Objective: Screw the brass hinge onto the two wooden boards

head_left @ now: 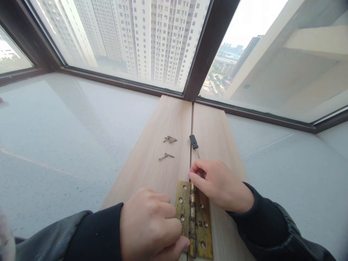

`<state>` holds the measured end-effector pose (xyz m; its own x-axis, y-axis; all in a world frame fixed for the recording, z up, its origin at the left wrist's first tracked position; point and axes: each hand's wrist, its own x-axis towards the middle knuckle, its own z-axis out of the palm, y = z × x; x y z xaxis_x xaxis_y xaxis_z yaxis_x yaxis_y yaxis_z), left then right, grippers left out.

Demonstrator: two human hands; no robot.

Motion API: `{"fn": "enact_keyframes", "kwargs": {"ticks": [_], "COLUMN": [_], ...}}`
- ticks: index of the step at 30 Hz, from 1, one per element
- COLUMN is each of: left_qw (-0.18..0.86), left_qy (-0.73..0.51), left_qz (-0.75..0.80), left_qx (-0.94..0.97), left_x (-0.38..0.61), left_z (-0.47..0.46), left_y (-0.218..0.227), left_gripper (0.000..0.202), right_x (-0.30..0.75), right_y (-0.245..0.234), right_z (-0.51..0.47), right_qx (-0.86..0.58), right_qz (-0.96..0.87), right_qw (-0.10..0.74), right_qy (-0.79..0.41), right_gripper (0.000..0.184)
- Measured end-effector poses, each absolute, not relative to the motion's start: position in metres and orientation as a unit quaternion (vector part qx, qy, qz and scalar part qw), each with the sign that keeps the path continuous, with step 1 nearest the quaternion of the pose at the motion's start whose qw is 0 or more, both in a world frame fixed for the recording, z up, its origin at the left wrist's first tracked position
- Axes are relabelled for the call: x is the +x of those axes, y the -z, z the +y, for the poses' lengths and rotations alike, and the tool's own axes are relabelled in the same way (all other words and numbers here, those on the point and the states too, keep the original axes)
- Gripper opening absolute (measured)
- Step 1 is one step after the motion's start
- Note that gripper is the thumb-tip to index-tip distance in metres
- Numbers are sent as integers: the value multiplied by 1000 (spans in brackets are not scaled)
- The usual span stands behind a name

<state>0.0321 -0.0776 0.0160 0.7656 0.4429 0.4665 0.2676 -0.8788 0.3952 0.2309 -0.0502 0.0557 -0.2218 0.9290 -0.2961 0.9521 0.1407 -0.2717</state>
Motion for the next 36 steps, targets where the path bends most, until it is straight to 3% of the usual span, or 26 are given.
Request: {"fn": "enact_keyframes", "kwargs": {"ticks": [9, 19, 36], "left_qw": [158, 167, 167], "left_qy": [-312, -298, -308], "left_qz": [180, 183, 181], "left_qx": [919, 922, 919], "left_x": [33, 31, 32], "left_z": [-76, -75, -75], "left_y": [-8, -11, -10], "left_gripper": [29, 29, 28], "right_x": [224, 236, 241], "right_y": [-53, -57, -48], "right_z": [-51, -48, -45], "right_qx": [661, 658, 638], "right_qz": [727, 732, 758], "right_qw": [78, 12, 7], "right_qy": [168, 176, 136], "right_gripper": [26, 21, 21]}}
